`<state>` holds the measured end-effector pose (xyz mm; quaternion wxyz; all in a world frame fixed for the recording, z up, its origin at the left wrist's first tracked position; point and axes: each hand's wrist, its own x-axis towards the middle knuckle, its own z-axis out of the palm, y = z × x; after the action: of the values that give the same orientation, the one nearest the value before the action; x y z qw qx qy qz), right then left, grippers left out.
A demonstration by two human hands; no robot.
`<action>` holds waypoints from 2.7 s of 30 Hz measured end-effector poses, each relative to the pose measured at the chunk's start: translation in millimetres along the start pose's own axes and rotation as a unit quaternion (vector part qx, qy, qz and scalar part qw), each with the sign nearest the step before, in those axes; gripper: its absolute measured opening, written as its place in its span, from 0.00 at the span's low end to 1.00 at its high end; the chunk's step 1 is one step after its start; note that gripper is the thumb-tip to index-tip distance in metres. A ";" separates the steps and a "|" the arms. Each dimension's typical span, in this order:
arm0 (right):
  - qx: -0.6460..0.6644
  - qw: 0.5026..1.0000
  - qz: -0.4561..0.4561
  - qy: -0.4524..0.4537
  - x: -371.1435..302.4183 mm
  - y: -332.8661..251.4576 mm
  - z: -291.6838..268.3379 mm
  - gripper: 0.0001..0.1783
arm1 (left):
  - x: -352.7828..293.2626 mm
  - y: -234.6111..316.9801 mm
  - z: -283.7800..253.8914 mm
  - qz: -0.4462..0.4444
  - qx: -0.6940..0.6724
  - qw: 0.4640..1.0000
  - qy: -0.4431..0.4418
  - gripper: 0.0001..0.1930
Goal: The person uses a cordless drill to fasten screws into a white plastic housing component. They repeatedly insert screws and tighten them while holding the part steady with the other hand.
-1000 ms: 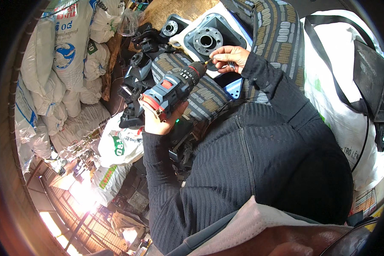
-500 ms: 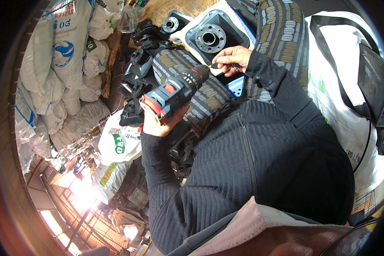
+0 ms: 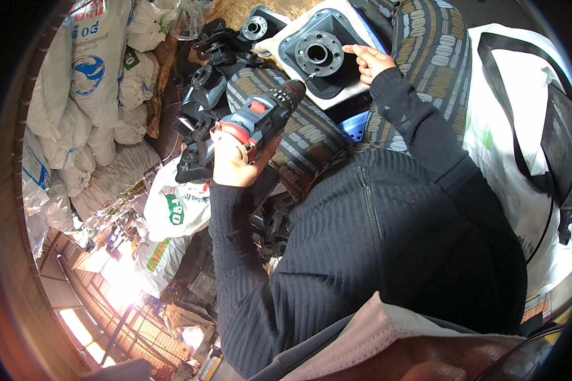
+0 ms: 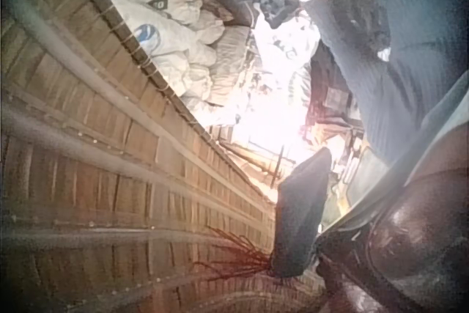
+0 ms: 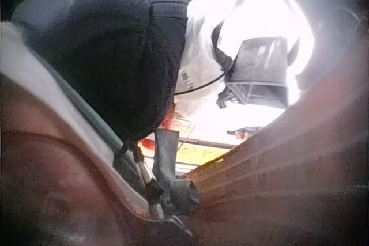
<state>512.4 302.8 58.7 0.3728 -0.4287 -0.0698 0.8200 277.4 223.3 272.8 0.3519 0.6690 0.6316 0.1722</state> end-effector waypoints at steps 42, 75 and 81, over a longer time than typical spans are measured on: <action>-0.153 0.979 -0.081 0.105 27.6 39.1 13.8 0.11 | 77.4 11.2 16.4 -0.051 0.197 0.960 -0.194 0.27; 0.119 0.962 0.048 -0.243 -33.3 -6.7 0.5 0.21 | 8.9 51.0 21.9 0.045 0.063 0.996 -0.040 0.12; 0.064 0.977 0.044 -0.198 -38.8 -5.0 8.8 0.12 | -3.5 53.5 13.9 -0.069 -0.022 0.997 -0.038 0.12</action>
<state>522.2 282.1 91.6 0.3417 -0.2356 -0.0709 0.9071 325.0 218.8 300.7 0.4008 0.6221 0.6587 0.1358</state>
